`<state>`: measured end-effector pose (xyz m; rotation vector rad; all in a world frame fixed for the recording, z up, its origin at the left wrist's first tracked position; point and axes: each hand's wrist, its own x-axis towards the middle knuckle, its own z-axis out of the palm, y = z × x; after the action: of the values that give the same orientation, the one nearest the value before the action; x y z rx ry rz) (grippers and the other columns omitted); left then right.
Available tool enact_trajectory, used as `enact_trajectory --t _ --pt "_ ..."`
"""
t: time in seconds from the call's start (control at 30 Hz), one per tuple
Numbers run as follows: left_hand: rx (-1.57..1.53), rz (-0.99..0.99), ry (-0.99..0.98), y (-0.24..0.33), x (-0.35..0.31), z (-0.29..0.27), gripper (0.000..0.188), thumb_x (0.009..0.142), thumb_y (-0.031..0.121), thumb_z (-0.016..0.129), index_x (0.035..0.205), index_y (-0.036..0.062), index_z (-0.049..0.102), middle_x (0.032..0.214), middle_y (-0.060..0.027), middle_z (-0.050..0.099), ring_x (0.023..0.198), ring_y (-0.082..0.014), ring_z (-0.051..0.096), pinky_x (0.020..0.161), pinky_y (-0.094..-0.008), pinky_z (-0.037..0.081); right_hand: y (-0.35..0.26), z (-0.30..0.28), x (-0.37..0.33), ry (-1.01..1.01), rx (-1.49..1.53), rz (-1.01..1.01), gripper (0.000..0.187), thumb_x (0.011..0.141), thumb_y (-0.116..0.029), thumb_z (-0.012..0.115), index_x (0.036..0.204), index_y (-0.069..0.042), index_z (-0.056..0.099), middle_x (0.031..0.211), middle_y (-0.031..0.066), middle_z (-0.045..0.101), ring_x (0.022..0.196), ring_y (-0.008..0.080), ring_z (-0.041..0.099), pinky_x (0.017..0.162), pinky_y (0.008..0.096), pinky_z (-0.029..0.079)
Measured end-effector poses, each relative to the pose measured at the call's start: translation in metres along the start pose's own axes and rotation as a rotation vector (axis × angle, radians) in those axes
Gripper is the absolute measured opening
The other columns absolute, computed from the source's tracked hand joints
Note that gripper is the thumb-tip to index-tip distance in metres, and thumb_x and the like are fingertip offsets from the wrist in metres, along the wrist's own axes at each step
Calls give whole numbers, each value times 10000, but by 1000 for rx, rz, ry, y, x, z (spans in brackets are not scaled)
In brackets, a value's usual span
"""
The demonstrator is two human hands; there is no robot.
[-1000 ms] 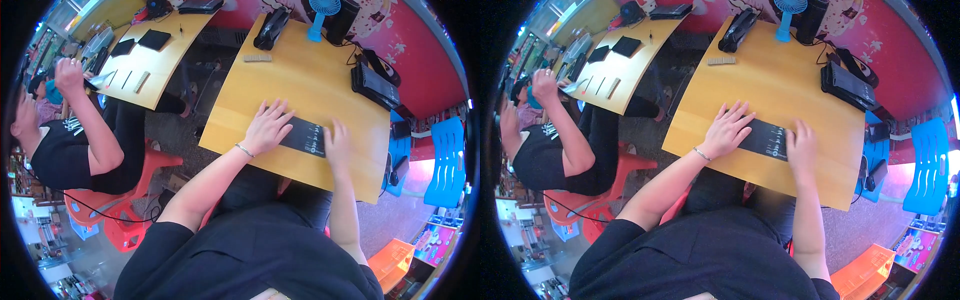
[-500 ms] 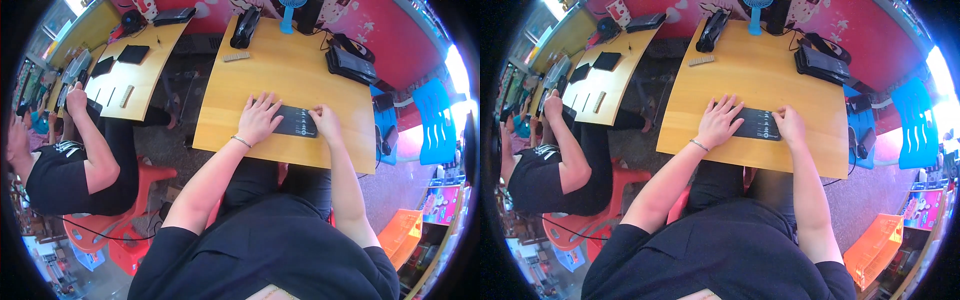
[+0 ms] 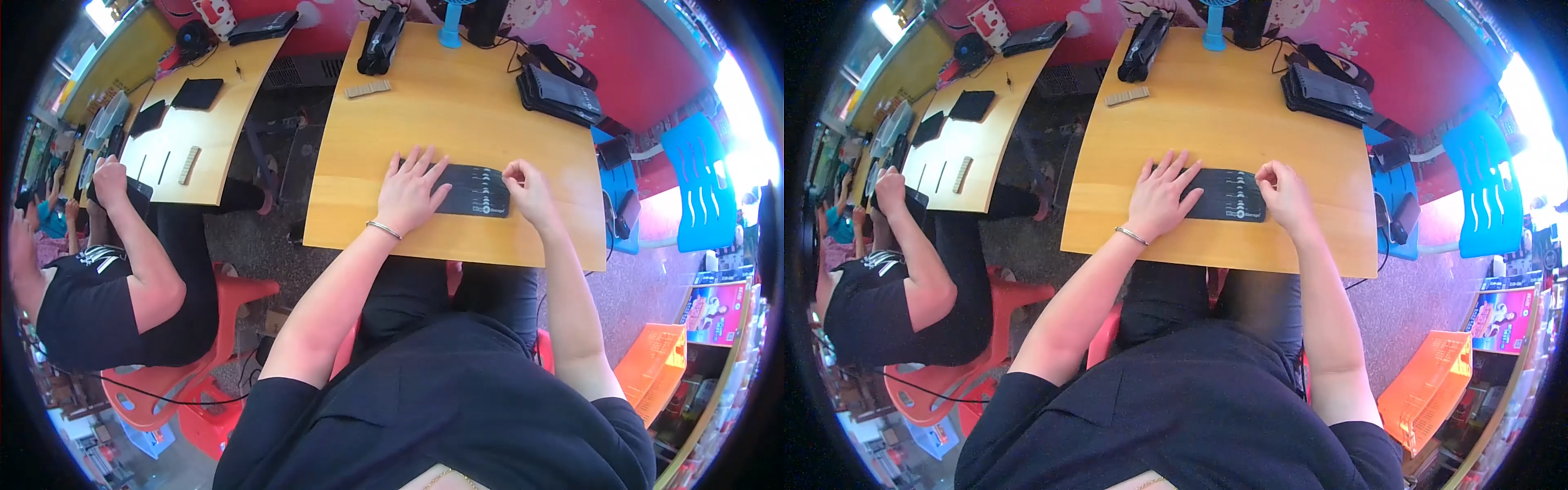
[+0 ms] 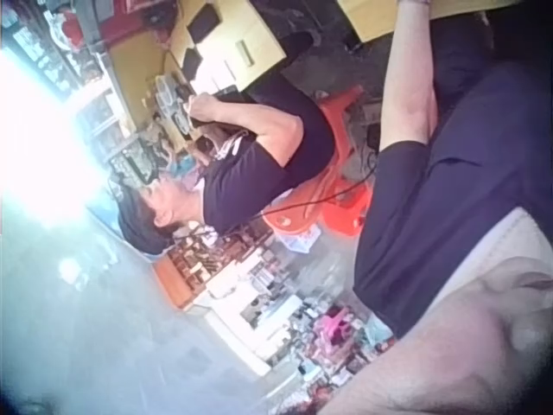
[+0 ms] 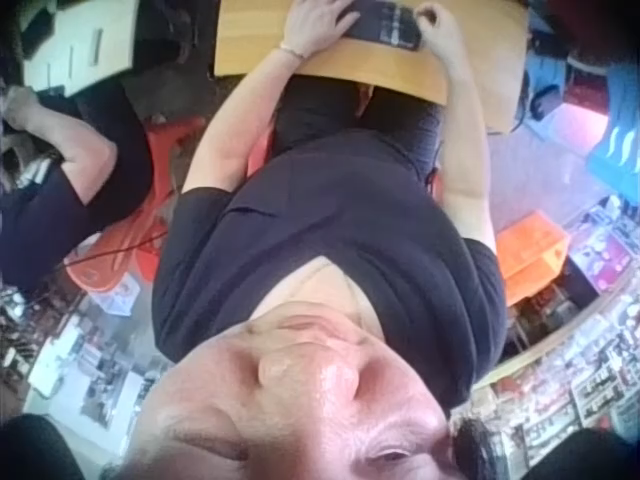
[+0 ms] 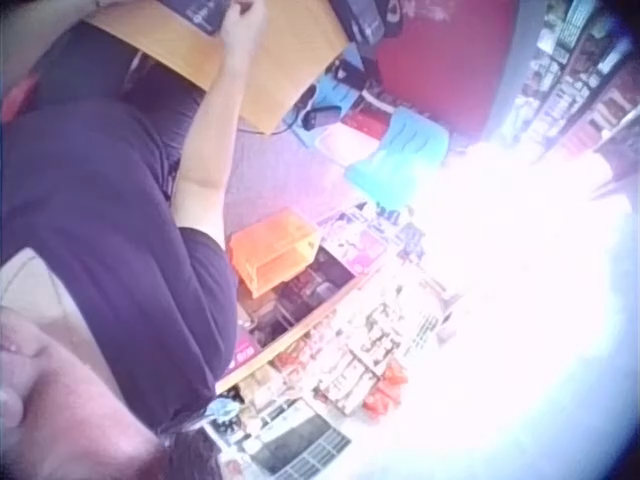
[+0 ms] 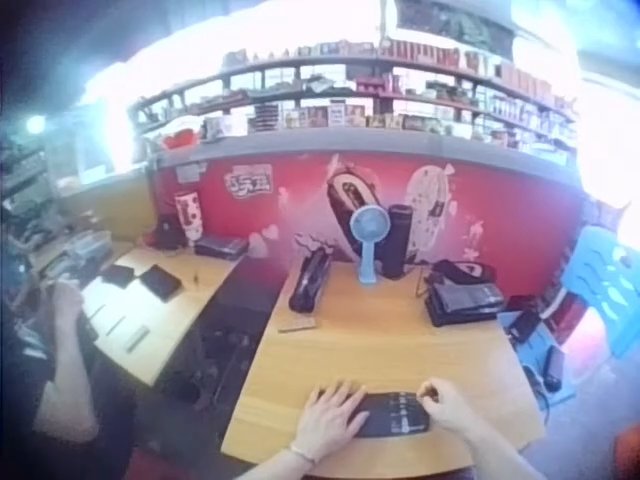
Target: Inspecting, sorting, and organizing black fabric strips into a multi-pocket folder.
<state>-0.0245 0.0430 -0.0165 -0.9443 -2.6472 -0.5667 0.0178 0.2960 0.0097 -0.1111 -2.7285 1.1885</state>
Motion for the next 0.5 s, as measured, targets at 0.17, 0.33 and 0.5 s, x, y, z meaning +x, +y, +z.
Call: enact_trajectory --t 0.17,0.33,0.5 --pt "60 15 -47 1 0 0 528 942 423 484 1389 143 464 1431 -132 449 1342 -316 388 1121 -493 243 8 18 -10 97 123 185 235 814 -193 720 946 -13 644 767 84 660 714 159 623 659 304 494" --pt "-31 -28 0 -1 1 2 599 946 428 475 1428 84 383 1419 -151 454 1340 -331 384 1123 -479 248 -27 12 -28 71 38 204 230 803 -191 740 915 -15 642 754 62 657 669 151 604 628 295 476" --pt "-148 -70 168 -5 -2 -2 603 923 420 527 1353 9 431 1352 -183 499 1285 -339 437 1099 -473 287 -106 -7 -34 120 123 -112 180 847 -165 694 870 -6 613 710 114 639 618 204 597 580 308 464"
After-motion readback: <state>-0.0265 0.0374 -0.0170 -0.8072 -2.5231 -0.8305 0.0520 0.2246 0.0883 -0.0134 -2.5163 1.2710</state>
